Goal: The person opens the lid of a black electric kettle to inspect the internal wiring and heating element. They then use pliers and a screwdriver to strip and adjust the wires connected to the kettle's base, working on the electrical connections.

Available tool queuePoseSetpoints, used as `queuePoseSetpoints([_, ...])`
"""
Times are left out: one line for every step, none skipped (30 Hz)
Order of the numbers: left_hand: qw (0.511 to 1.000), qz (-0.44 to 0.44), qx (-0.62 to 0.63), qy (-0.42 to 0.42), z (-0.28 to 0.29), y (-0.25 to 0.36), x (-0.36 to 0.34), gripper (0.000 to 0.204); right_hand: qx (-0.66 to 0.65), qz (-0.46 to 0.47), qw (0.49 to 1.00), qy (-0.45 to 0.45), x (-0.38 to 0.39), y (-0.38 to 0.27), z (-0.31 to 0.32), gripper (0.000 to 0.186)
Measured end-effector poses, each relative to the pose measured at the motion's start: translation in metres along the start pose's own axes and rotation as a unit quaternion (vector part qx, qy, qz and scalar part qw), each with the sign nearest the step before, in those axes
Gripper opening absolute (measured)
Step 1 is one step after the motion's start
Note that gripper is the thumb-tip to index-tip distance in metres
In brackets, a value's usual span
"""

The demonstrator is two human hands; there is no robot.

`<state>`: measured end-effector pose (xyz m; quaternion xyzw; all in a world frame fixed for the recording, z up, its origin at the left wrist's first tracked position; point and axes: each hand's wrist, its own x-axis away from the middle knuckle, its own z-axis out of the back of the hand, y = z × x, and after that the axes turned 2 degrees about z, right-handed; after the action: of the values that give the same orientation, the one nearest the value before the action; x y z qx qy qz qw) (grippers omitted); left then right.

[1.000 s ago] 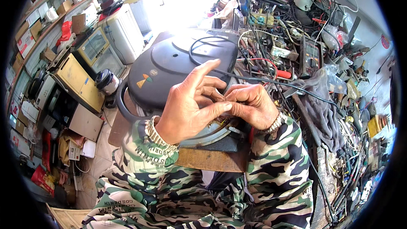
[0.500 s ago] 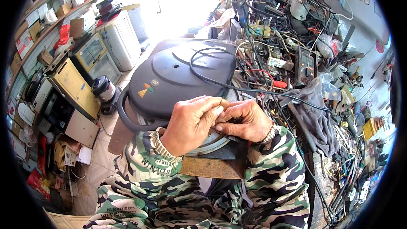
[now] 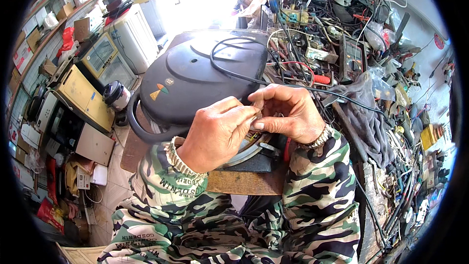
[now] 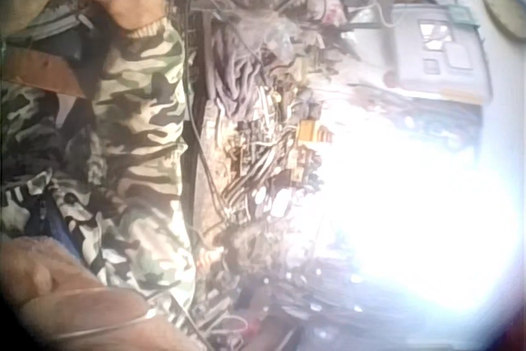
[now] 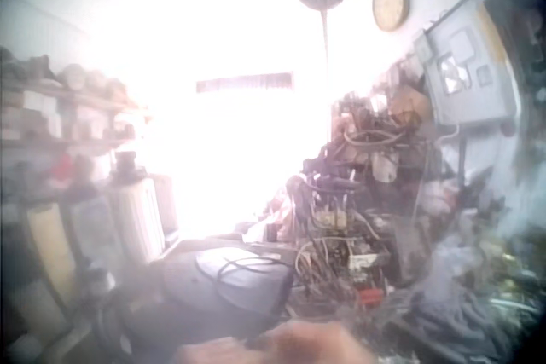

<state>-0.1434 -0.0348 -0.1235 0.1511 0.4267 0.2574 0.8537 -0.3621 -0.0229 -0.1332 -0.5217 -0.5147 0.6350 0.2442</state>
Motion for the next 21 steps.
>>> queuePoseSetpoints([1.0,0.002,0.001,0.002,0.0,-0.001,0.001,0.014,0.058,0.013,0.998,-0.013,-0.001,0.0,0.003,0.035])
queuePoseSetpoints([1.0,0.005,0.001,0.004,0.0,-0.002,0.002,0.014,0.115,0.026,0.993,-0.027,-0.002,0.0,0.005,0.036])
queuePoseSetpoints([1.0,0.007,0.002,0.006,0.0,-0.004,0.004,0.014,0.13,0.024,0.991,-0.021,-0.002,0.0,0.004,0.035])
queuePoseSetpoints([1.0,0.008,-0.008,0.007,-0.001,-0.004,0.004,0.014,0.145,0.021,0.989,-0.016,-0.002,-0.002,0.001,0.034])
queuePoseSetpoints([1.0,0.009,-0.02,0.011,-0.001,-0.004,0.005,0.014,0.161,0.019,0.987,-0.012,-0.002,-0.004,0.0,0.033])
queuePoseSetpoints([0.999,0.01,-0.03,0.013,-0.001,-0.003,0.005,0.013,0.169,0.015,0.985,-0.013,-0.003,-0.005,0.0,0.033])
queuePoseSetpoints([0.999,0.01,-0.046,0.011,0.0,-0.002,0.006,0.013,0.177,0.015,0.984,-0.015,-0.002,-0.004,-0.001,0.032])
queuePoseSetpoints([0.998,0.002,-0.056,0.009,-0.003,-0.001,0.004,0.012,0.192,0.015,0.981,-0.01,0.0,-0.006,0.002,0.032])
queuePoseSetpoints([0.998,-0.007,-0.063,0.006,-0.006,0.001,0.002,0.012,0.209,0.015,0.978,-0.004,0.002,-0.007,0.005,0.031])
queuePoseSetpoints([0.997,-0.01,-0.082,0.004,-0.005,0.0,0.004,0.011,0.27,0.069,0.96,-0.013,0.001,-0.003,0.005,0.03])
queuePoseSetpoints([0.996,0.0,-0.089,0.002,-0.004,0.002,0.006,0.01,0.281,0.082,0.956,-0.014,0.0,-0.004,0.003,0.029])
queuePoseSetpoints([0.995,0.014,-0.098,0.005,-0.002,0.008,0.006,0.011,0.282,0.101,0.954,-0.019,-0.003,0.003,0.004,0.028])
queuePoseSetpoints([0.995,0.02,-0.094,0.0,-0.007,0.012,0.002,0.013,0.317,0.102,0.943,-0.013,0.001,-0.005,0.007,0.027])
queuePoseSetpoints([0.993,0.014,-0.115,0.002,-0.005,0.015,0.003,0.013,0.332,0.095,0.938,-0.037,0.0,-0.006,0.008,0.026])
queuePoseSetpoints([0.992,0.005,-0.128,0.001,-0.005,0.016,0.004,0.013,0.325,0.117,0.938,-0.03,0.0,0.001,0.01,0.021])
queuePoseSetpoints([0.99,0.002,-0.142,-0.012,-0.004,0.017,0.004,0.013,0.334,0.143,0.932,-0.014,0.001,0.002,0.009,0.016])
queuePoseSetpoints([0.988,-0.008,-0.151,-0.026,-0.006,0.018,0.003,0.014,0.342,0.158,0.927,-0.004,0.003,0.004,0.01,0.015])
queuePoseSetpoints([0.989,-0.01,-0.149,-0.023,-0.007,0.017,0.003,0.013,0.337,0.163,0.927,-0.007,0.001,0.007,0.011,0.016])
queuePoseSetpoints([0.989,-0.01,-0.144,-0.019,-0.01,0.015,0.004,0.012,0.332,0.172,0.927,0.013,-0.002,0.016,0.009,0.018])
queuePoseSetpoints([0.989,-0.001,-0.149,-0.021,-0.007,0.013,0.007,0.012,0.315,0.158,0.936,0.023,-0.007,0.016,0.004,0.018])
queuePoseSetpoints([0.988,0.01,-0.153,-0.023,-0.008,0.01,0.009,0.012,0.297,0.146,0.943,0.031,-0.009,0.02,0.003,0.019])
